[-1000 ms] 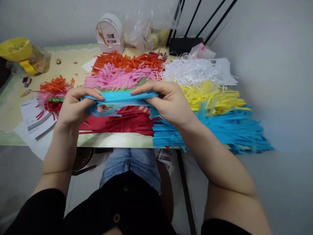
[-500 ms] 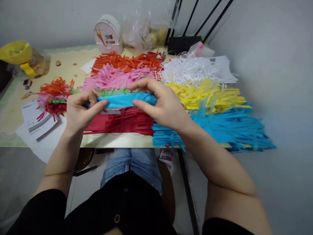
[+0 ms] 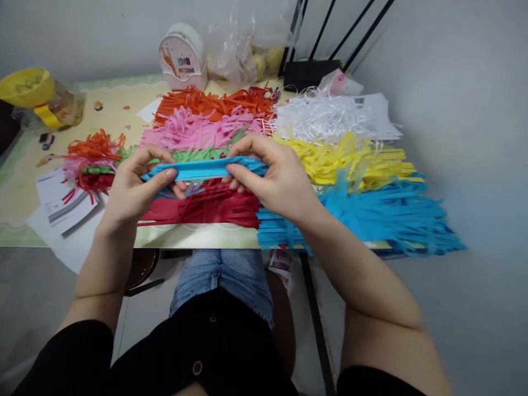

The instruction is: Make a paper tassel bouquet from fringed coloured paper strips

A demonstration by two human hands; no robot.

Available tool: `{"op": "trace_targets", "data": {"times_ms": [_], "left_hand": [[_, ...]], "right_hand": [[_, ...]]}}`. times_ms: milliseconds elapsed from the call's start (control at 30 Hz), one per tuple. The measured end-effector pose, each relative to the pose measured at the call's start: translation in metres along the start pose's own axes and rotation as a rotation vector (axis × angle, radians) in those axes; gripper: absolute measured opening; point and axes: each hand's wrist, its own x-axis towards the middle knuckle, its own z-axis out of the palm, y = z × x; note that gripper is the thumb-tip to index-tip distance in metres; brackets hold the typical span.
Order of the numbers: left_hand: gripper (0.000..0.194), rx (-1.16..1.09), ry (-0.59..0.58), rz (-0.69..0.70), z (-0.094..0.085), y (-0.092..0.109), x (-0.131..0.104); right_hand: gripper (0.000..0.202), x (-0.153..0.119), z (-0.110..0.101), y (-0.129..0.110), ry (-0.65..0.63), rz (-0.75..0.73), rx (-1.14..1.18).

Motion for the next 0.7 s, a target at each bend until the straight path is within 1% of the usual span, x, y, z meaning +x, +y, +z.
{"op": "trace_targets", "data": {"times_ms": [67, 167, 333, 400, 467, 533, 600, 633, 700], "left_hand": [[0.038, -0.046, 0.019, -0.014, 0.001, -0.002, -0.001], [0.028, -0.080, 0.048, -0.001, 0.003, -0.003, -0.002], [0.018, -0.078, 0.080, 0.053, 0.005, -0.003, -0.003], [0.021, -0.056, 0.072, 0.094, 0.004, -0.003, -0.003], [0.030, -0.023, 0.052, 0.134, 0.003, -0.004, -0.003], [0.039, 0.037, 0.043, 0.167, 0.003, -0.004, -0.004], [0.044, 0.131, 0.066, 0.200, 0.003, -0.006, -0.004], [0.044, 0.186, 0.088, 0.220, 0.003, -0.007, -0.004], [0.040, 0.293, 0.133, 0.258, 0.003, -0.009, -0.004]], "right_hand": [[0.017, -0.001, 0.003, 0.002, -0.002, 0.028, 0.140], [0.019, -0.001, 0.009, 0.004, 0.009, 0.041, 0.282], [0.013, 0.002, 0.015, 0.004, 0.030, 0.096, 0.377], [0.019, 0.002, 0.016, 0.006, 0.022, 0.104, 0.408], [0.025, 0.002, 0.016, 0.007, 0.008, 0.101, 0.426], [0.025, 0.001, 0.015, 0.009, 0.011, 0.083, 0.374], [0.018, -0.001, 0.014, 0.009, 0.033, 0.034, 0.225], [0.017, -0.002, 0.013, 0.009, 0.049, -0.008, 0.132], [0.024, -0.004, 0.012, 0.008, 0.081, -0.094, -0.047]]}}
